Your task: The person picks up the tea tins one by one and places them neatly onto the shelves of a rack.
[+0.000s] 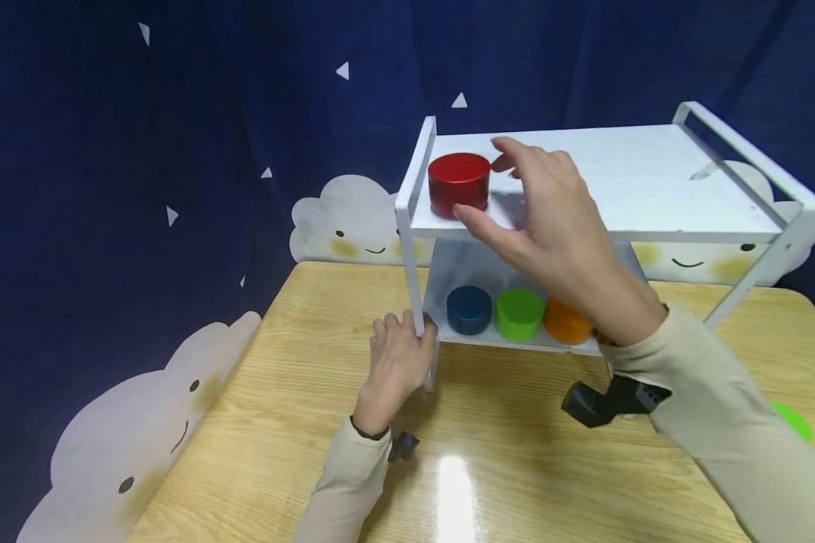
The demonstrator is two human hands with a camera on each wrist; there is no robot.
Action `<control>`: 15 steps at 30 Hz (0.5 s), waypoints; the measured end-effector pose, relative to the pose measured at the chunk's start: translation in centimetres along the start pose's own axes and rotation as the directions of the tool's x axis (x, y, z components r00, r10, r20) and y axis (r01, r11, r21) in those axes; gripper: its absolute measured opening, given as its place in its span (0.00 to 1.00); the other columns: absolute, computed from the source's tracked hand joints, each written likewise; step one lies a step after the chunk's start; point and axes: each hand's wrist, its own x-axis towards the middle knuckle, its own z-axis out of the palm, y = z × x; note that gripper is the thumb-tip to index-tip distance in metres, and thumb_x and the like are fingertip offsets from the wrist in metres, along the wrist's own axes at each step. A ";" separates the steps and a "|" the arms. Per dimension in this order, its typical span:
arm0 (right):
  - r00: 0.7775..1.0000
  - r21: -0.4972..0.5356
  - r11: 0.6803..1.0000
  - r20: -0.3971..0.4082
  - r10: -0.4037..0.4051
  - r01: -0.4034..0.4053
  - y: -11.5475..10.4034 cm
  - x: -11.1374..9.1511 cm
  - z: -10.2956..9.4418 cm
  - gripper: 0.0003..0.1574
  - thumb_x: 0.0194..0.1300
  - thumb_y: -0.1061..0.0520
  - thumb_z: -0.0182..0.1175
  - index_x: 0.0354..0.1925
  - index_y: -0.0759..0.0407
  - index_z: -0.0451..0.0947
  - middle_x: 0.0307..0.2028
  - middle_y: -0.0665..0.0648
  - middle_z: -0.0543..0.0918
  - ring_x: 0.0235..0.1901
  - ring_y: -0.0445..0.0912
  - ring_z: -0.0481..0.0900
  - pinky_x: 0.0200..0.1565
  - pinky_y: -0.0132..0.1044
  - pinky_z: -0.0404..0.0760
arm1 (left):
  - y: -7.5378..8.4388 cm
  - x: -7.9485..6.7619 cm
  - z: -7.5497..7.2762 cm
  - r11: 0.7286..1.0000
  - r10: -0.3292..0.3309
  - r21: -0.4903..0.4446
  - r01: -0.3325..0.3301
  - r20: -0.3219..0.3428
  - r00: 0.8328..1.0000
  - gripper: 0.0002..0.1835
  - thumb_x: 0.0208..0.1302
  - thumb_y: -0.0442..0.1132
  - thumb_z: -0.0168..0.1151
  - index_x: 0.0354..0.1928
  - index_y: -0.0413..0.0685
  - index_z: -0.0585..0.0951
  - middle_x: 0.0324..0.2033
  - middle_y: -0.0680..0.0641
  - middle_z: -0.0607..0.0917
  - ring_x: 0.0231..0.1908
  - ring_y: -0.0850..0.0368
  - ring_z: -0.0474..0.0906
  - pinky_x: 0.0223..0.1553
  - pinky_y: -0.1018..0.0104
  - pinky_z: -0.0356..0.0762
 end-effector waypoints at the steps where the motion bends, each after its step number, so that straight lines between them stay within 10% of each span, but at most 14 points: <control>1: 0.997 0.017 0.998 -0.058 -0.055 0.056 0.2 -0.8 -0.3 0.41 0.61 0.48 0.64 0.65 0.67 0.65 0.54 0.66 0.78 0.55 0.59 0.69 0.53 0.50 0.67 | 0.0 0.0 0.0 1.000 -0.001 0.009 0.001 0.000 1.000 0.21 0.72 0.51 0.39 0.29 0.43 0.71 0.25 0.42 0.67 0.30 0.44 0.62 0.29 0.59 0.60; 8: 0.894 0.141 0.948 -0.397 -0.208 0.284 2.3 -9.3 -1.5 0.31 0.65 0.44 0.60 0.50 0.72 0.78 0.42 0.66 0.83 0.43 0.47 0.76 0.43 0.25 0.70 | 0.3 -0.5 -0.2 0.997 -0.046 0.068 0.046 0.008 0.999 0.22 0.72 0.52 0.37 0.28 0.44 0.70 0.27 0.42 0.66 0.33 0.43 0.60 0.35 0.54 0.58; 15: 0.970 0.004 0.999 -0.240 0.049 -0.049 8.9 -19.7 -2.8 0.20 0.63 0.56 0.64 0.47 0.72 0.79 0.42 0.56 0.81 0.45 0.26 0.68 0.46 0.18 0.62 | -0.3 -1.1 -0.9 0.993 -0.035 0.110 0.036 -0.015 0.999 0.21 0.73 0.51 0.34 0.26 0.46 0.66 0.28 0.42 0.64 0.34 0.42 0.59 0.39 0.50 0.54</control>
